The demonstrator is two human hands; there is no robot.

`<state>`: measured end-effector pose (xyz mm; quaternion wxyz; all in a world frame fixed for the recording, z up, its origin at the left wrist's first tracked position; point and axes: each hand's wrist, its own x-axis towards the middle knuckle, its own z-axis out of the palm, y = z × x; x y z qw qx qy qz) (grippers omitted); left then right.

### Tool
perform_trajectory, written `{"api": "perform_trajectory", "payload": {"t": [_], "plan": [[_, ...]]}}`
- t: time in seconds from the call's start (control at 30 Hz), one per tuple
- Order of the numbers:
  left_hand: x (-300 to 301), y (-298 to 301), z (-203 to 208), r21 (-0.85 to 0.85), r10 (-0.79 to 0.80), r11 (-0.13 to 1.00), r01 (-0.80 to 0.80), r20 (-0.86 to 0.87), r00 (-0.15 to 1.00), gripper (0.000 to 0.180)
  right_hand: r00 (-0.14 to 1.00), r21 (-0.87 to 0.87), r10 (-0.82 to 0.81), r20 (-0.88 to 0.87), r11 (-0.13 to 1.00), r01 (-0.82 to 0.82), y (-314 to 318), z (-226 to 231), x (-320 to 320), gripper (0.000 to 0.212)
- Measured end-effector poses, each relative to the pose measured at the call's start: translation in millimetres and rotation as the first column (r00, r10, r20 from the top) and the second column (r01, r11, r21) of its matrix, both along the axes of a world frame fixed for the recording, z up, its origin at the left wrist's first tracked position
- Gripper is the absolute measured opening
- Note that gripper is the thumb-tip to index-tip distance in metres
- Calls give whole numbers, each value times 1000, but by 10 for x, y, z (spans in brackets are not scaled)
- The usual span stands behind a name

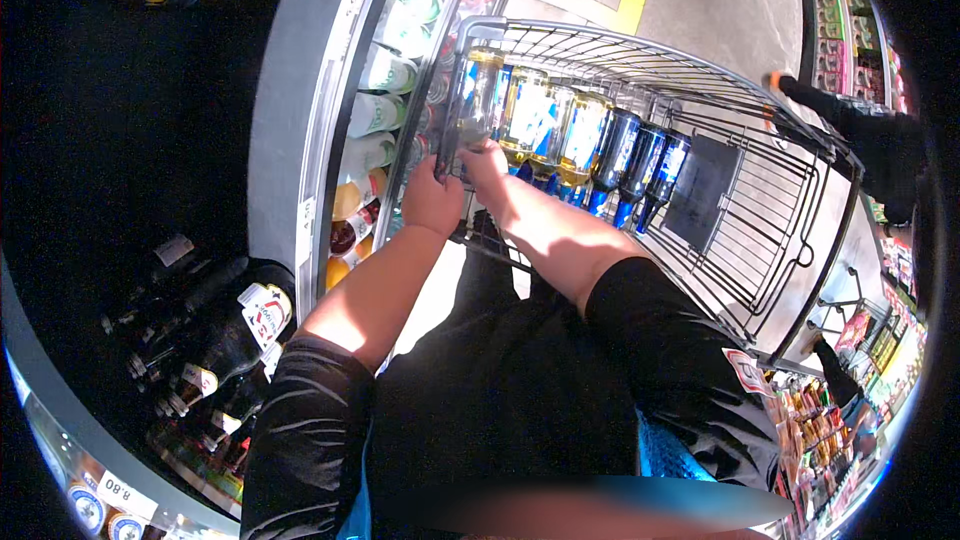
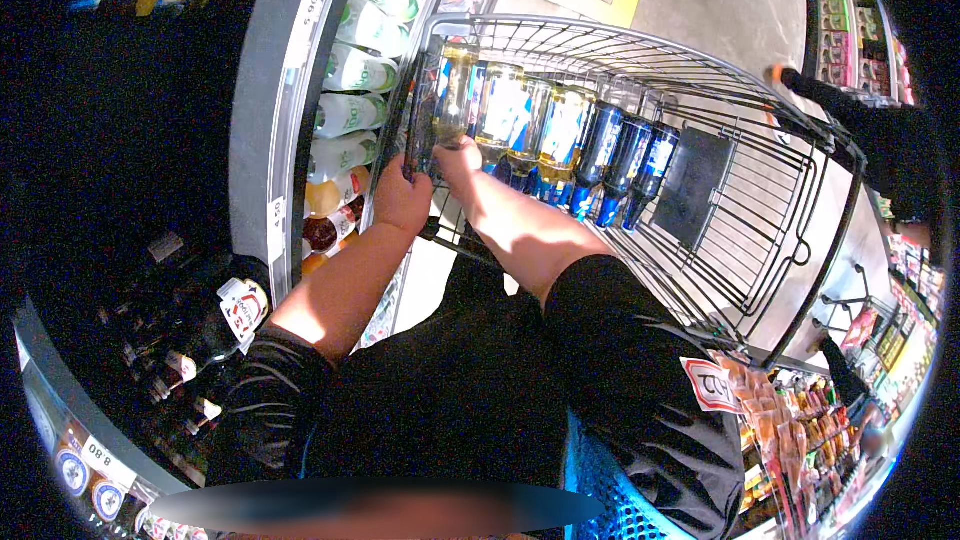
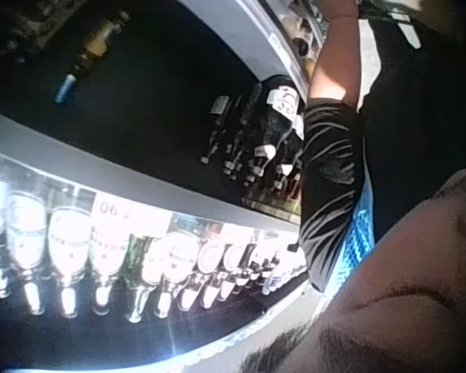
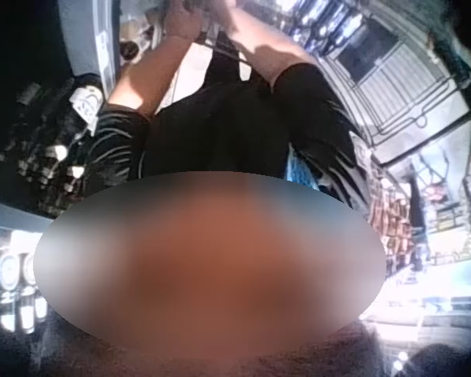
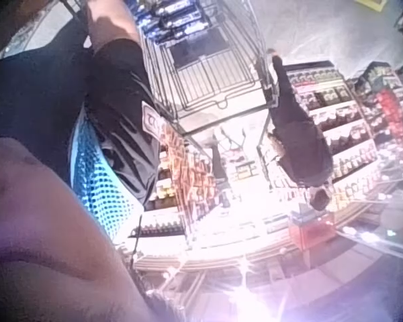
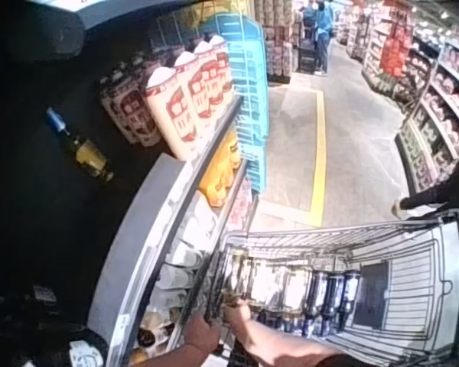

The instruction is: Stocking various bottles and cans of beverages onto supermarket shelves from a shopping cart.

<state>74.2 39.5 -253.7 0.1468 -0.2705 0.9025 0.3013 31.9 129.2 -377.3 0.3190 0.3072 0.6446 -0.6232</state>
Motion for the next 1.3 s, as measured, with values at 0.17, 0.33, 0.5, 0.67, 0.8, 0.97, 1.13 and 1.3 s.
{"api": "perform_trajectory", "payload": {"t": [0.17,0.33,0.5,0.67,0.8,0.97,1.13,1.3], "plan": [[31,-26,-101,15,2,1000,-3,25,1000,48,998,114,47,-40,993,-42,-46,-82,54,35],[48,-1,-88,-44,2,999,-4,-32,999,48,975,172,220,-15,962,-214,-2,-121,4,34],[-3,-25,-50,21,1,1000,-1,19,1000,45,996,-107,91,25,990,-88,81,-141,93,36],[-2,-9,-32,18,2,1000,-1,-50,999,40,961,-127,277,-21,952,-277,353,25,84,40],[12,-21,-54,43,20,999,-19,-17,1000,36,994,-298,91,61,952,-68,612,599,-81,39],[30,-33,-61,68,39,997,-40,16,999,40,797,-229,-74,-600,970,-82,431,1750,-672,8],[33,-22,5,20,39,999,-39,-8,999,44,515,-117,97,-851,923,-366,-339,2700,-1432,20],[65,-53,101,104,97,991,-88,-78,992,43,60,123,156,-986,918,-377,-1801,2991,-2233,37]]}}
